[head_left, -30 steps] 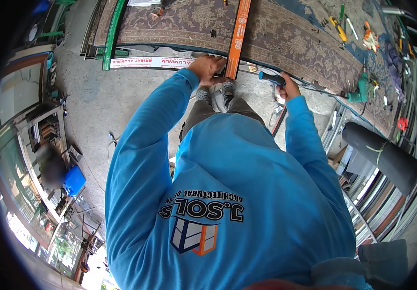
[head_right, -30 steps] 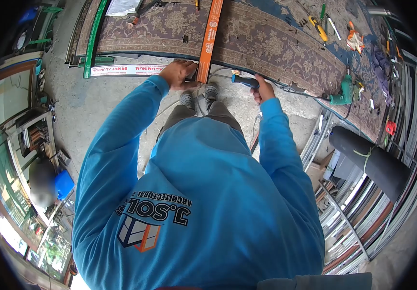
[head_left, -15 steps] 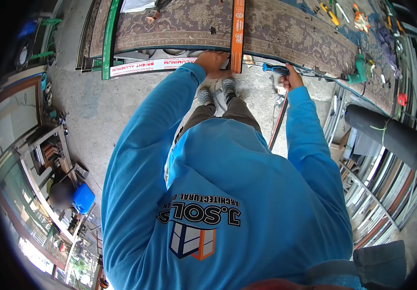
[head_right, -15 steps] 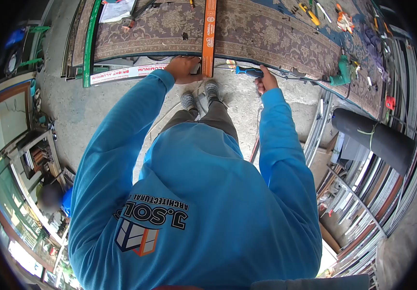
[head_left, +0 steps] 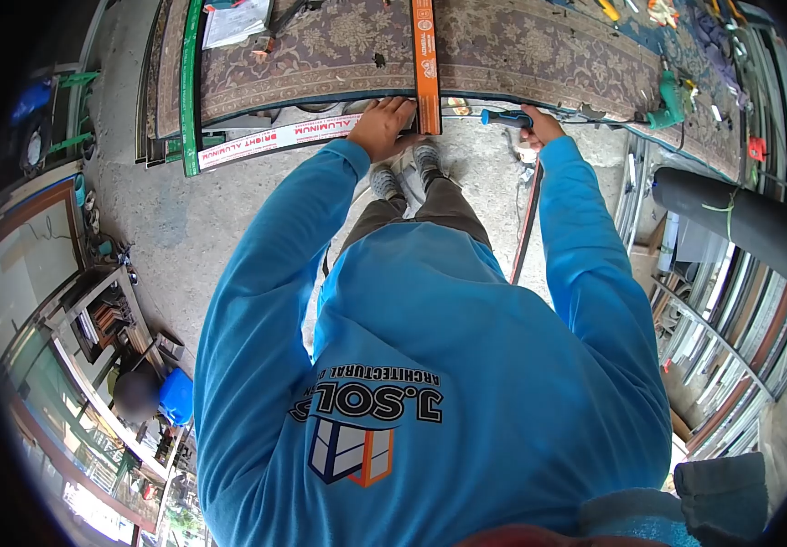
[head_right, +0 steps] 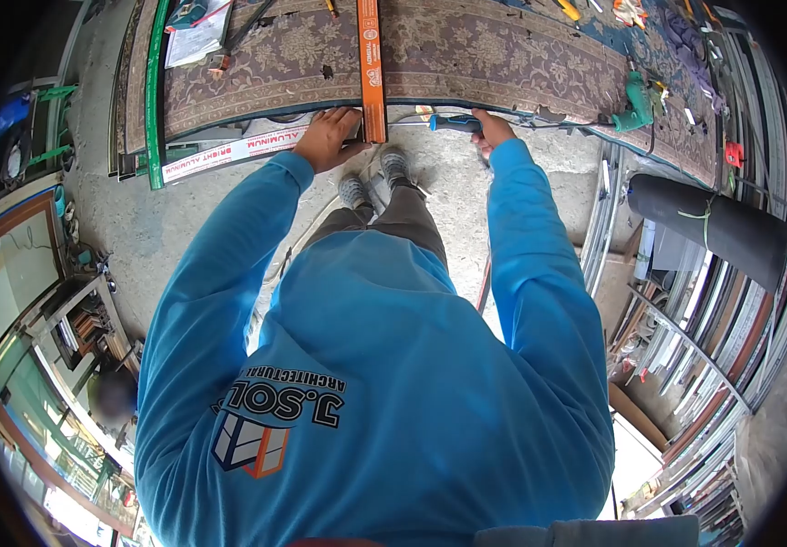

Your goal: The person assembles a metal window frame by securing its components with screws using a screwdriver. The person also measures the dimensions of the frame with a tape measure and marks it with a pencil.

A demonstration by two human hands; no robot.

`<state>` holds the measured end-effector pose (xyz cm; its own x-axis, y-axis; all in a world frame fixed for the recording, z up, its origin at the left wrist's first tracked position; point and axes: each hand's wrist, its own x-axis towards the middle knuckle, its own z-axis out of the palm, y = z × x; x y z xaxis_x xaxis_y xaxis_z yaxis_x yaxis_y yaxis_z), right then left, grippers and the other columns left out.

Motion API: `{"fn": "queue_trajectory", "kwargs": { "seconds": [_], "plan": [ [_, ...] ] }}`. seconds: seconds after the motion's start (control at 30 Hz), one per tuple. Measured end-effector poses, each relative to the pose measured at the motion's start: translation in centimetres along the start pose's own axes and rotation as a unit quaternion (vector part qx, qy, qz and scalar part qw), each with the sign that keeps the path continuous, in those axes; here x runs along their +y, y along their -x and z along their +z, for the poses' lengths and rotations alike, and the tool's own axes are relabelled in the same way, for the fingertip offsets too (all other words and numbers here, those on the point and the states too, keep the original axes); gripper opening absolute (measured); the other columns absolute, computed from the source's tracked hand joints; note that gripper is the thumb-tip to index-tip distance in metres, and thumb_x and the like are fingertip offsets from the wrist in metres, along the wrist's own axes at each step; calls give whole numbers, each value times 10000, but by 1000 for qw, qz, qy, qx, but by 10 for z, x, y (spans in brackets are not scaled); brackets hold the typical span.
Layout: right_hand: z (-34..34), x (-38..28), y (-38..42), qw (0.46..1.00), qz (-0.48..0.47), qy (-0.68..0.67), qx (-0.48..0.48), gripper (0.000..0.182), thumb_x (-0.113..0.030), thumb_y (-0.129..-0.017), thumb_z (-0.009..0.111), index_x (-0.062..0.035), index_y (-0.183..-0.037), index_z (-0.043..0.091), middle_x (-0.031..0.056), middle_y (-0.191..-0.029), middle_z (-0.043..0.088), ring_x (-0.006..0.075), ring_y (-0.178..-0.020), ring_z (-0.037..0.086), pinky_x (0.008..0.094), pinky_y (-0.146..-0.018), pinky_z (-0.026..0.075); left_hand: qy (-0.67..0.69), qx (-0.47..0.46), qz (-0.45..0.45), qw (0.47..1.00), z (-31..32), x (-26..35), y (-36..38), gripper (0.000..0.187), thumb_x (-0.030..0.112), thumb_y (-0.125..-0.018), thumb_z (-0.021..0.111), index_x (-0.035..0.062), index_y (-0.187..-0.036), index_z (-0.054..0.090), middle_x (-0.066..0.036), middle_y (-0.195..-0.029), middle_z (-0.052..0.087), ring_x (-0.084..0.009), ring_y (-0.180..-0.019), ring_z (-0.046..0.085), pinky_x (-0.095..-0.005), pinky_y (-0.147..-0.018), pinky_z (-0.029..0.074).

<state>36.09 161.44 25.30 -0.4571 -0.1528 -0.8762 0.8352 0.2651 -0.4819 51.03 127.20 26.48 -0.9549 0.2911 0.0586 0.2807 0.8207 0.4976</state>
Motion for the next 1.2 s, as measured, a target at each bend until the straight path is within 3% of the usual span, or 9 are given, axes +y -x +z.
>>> {"fn": "queue_trajectory", "kwargs": {
  "seconds": [0.2, 0.33, 0.5, 0.63, 0.77, 0.87, 1.03, 1.17, 1.2],
  "plan": [
    [-12, 28, -14, 956, -228, -146, -114, 168, -150, -901, 583, -62, -1045, 581, 133, -1061, 604, 228, -805, 569, 335, -674, 492, 67, -40, -13, 997, -8, -2, -3, 556, 323, -822, 730, 44, -1252, 513, -202, -1197, 576, -402, -1097, 561, -484, -954, 433],
    [9, 22, -1, 975, -109, -191, -43, 245, -143, -913, 561, -21, -1126, 557, 181, -1153, 599, 259, -812, 593, 356, -691, 516, 60, -17, -27, 998, -6, 0, -3, 565, 287, -790, 755, 59, -1248, 517, -189, -1169, 599, -392, -1079, 572, -474, -943, 442],
    [2, -6, 14, 991, -48, 124, -31, 431, -422, -952, 501, -15, -900, 632, 102, -652, 632, 125, -409, 435, 297, -375, 312, 60, -113, -94, 987, -23, 5, -13, 629, 379, -749, 772, 43, -1220, 527, -220, -1040, 646, -396, -963, 635, -461, -849, 500],
    [-15, -14, -7, 977, 107, 121, -138, 364, -373, -950, 521, -31, -843, 583, 69, -612, 557, 131, -409, 394, 285, -394, 316, 84, -161, -119, 976, -30, 6, -21, 653, 414, -749, 772, 19, -1209, 530, -230, -964, 666, -410, -914, 650, -449, -814, 526],
    [-12, 3, -13, 966, -103, -64, -229, 216, -158, -911, 608, -64, -1103, 583, 95, -1019, 609, 132, -739, 548, 281, -632, 440, 87, -165, -117, 975, -28, 4, -20, 659, 413, -748, 777, 18, -1214, 530, -236, -993, 664, -413, -929, 647, -446, -823, 526],
    [-8, 9, 2, 965, -39, -141, -217, 275, -136, -891, 644, -73, -1151, 584, 84, -1153, 582, 133, -839, 553, 289, -681, 448, 104, -150, -123, 975, -28, 2, -22, 691, 472, -750, 754, -5, -1200, 535, -238, -1058, 643, -412, -976, 628, -454, -887, 499],
    [-16, -13, -4, 976, 67, 64, -198, 378, -408, -993, 480, -41, -1022, 567, 114, -671, 583, 129, -458, 398, 279, -457, 379, 34, -149, -121, 981, -24, 7, -22, 655, 397, -725, 803, 10, -1191, 554, -235, -1022, 647, -407, -939, 634, -450, -844, 510],
    [-21, -14, -3, 958, 123, 25, -259, 327, -372, -999, 503, -51, -1022, 562, 85, -724, 579, 96, -544, 430, 260, -498, 358, 80, -142, -116, 980, -23, 5, -25, 650, 376, -709, 813, 7, -1184, 564, -234, -1020, 650, -402, -949, 635, -453, -848, 507],
    [-17, -5, -6, 970, 24, 33, -240, 266, -323, -991, 524, -64, -1036, 569, 73, -777, 590, 92, -579, 434, 252, -523, 378, 80, -148, -123, 978, -22, 5, -26, 646, 366, -702, 817, 4, -1177, 570, -233, -1017, 650, -401, -947, 636, -453, -845, 508]
  ]
}}
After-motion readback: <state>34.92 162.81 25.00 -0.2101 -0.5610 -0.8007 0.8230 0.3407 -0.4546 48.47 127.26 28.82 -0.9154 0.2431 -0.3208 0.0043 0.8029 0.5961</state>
